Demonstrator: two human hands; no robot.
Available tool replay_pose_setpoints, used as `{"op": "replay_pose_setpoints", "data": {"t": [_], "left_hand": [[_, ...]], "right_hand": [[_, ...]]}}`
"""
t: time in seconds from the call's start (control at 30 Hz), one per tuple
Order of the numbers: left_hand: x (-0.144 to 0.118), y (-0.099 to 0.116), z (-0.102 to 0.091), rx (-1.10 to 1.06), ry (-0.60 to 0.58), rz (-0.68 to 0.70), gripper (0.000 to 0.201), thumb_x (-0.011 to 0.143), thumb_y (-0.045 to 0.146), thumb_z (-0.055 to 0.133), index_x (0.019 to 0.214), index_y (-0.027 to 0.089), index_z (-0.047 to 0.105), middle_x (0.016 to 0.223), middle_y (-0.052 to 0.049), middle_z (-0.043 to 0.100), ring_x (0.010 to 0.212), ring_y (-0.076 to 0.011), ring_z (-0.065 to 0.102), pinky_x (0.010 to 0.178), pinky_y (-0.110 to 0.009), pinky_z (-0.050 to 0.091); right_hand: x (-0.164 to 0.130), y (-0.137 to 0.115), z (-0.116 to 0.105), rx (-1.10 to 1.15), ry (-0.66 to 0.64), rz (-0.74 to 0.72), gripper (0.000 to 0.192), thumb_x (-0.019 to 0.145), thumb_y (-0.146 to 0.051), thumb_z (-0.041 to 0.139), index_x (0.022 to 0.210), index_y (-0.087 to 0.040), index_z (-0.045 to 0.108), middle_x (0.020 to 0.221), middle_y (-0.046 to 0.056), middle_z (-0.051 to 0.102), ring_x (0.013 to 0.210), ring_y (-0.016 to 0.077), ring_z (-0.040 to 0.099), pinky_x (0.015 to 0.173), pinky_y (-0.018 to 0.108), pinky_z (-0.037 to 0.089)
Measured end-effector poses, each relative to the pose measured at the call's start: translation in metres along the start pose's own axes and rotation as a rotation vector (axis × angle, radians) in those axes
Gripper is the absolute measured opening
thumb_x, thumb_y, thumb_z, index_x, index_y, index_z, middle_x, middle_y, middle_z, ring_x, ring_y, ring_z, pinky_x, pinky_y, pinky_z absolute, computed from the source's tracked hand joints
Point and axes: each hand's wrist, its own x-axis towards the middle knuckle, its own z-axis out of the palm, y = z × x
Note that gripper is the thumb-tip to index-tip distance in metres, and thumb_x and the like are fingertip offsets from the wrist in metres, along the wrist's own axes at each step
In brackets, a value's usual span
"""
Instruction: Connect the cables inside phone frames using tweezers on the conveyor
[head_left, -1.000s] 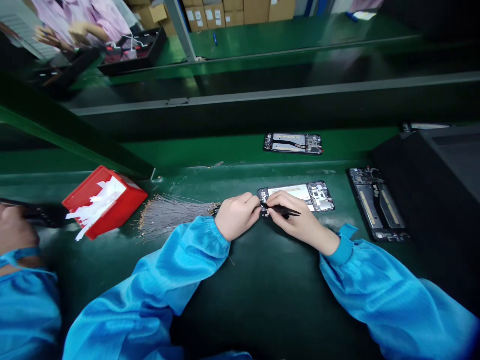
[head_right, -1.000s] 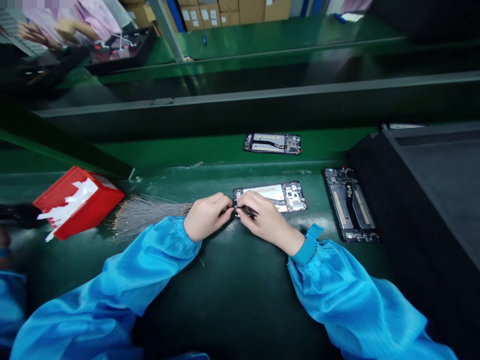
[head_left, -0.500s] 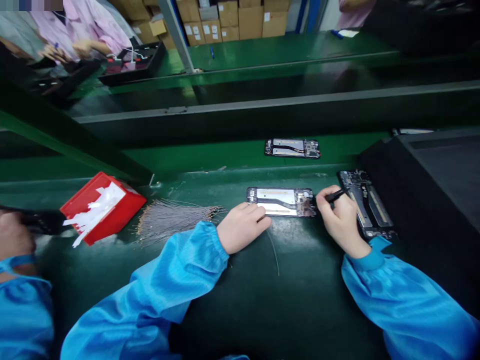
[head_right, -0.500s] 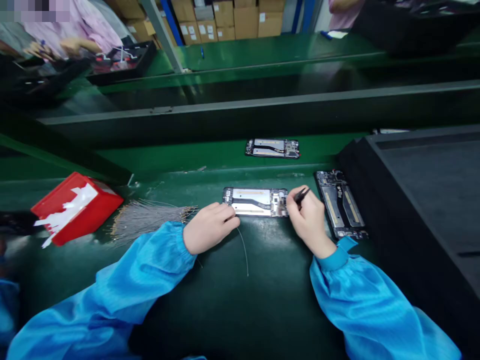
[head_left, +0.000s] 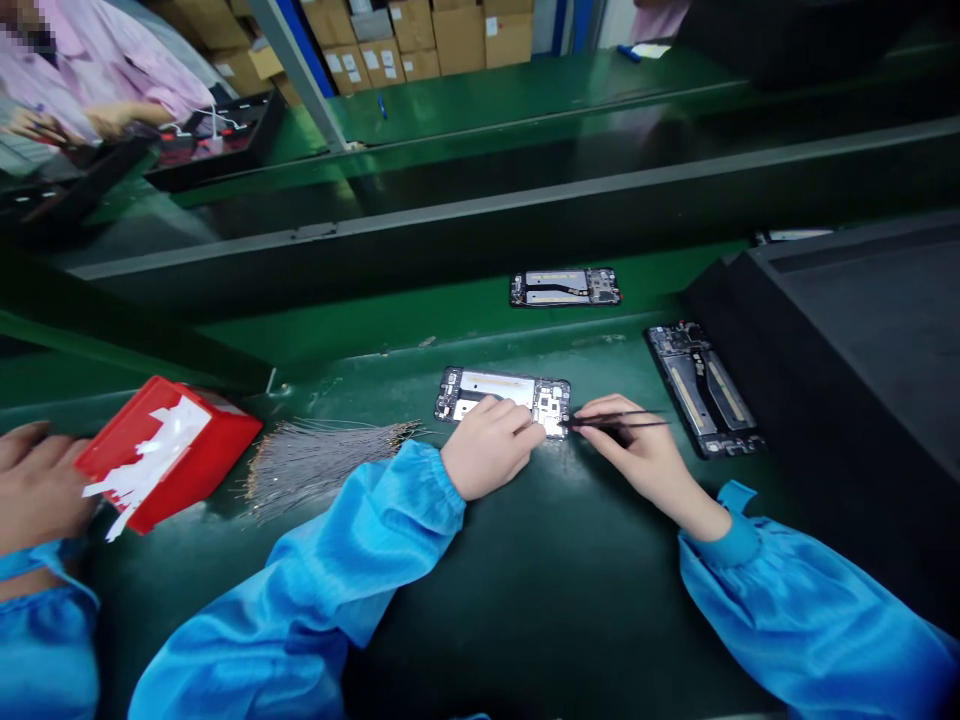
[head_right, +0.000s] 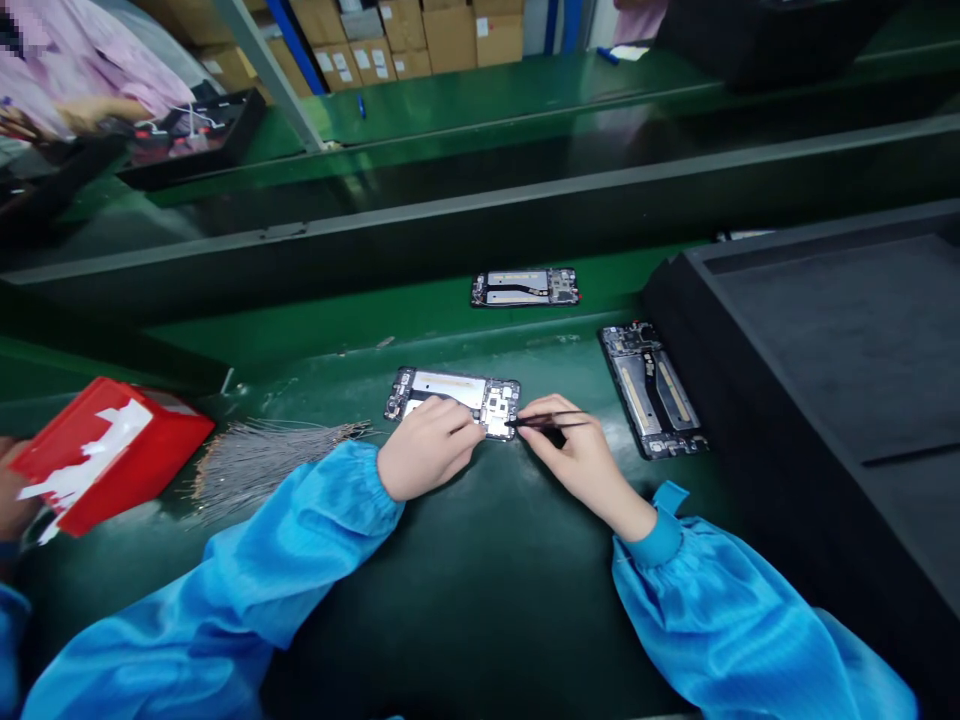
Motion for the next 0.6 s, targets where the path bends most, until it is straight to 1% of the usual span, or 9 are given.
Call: {"op": "replay_pose_setpoints", "data": {"t": [0.07, 0.2, 0.4, 0.6], "left_hand": [[0.0026, 0.0011, 0.0022, 0.001, 0.007, -0.023, 0.012, 0.083, 0.019, 0.042, 0.078, 0.018, 0.052, 0.075, -0.002, 0.05, 0.072, -0.0167, 0.044, 0.064, -0.03, 0.032], [0.0043, 0.0021, 0.0056, 0.009, 0.005, -0.053, 0.013, 0.083, 0.02, 0.042, 0.077, 0.018, 0.053, 0.074, -0.002, 0.049, 0.072, -0.0169, 0.043, 0.065, -0.03, 0.032], [0.0017, 0.0009, 0.0055, -0.001, -0.003, -0.043, 0.013, 0.084, 0.02, 0.042, 0.077, 0.018, 0.053, 0.073, -0.002, 0.048, 0.071, -0.0167, 0.042, 0.063, -0.03, 0.032], [0.0015, 0.0017, 0.0059, -0.004, 0.003, -0.04, 0.014, 0.084, 0.02, 0.042, 0.077, 0.019, 0.053, 0.073, -0.002, 0.048, 0.071, -0.0165, 0.041, 0.063, -0.03, 0.031]], "right_hand": [[0.0001, -0.0002, 0.0006, 0.005, 0.007, 0.037, 0.006, 0.078, -0.022, 0.057, 0.083, -0.02, 0.056, 0.084, 0.004, 0.06, 0.08, 0.0175, 0.058, 0.073, 0.033, 0.048], [0.0001, -0.0024, 0.0008, 0.072, 0.0, 0.059, 0.005, 0.076, -0.021, 0.058, 0.079, -0.02, 0.054, 0.084, 0.003, 0.061, 0.081, 0.0172, 0.059, 0.071, 0.032, 0.048], [0.0009, -0.006, 0.0008, 0.056, -0.032, 0.098, 0.006, 0.076, -0.021, 0.058, 0.082, -0.02, 0.056, 0.082, 0.003, 0.061, 0.078, 0.0174, 0.059, 0.069, 0.031, 0.047], [0.0011, -0.0033, 0.0004, 0.08, -0.058, 0.09, 0.006, 0.077, -0.024, 0.057, 0.081, -0.019, 0.057, 0.083, 0.004, 0.061, 0.079, 0.0183, 0.058, 0.071, 0.033, 0.047]]}}
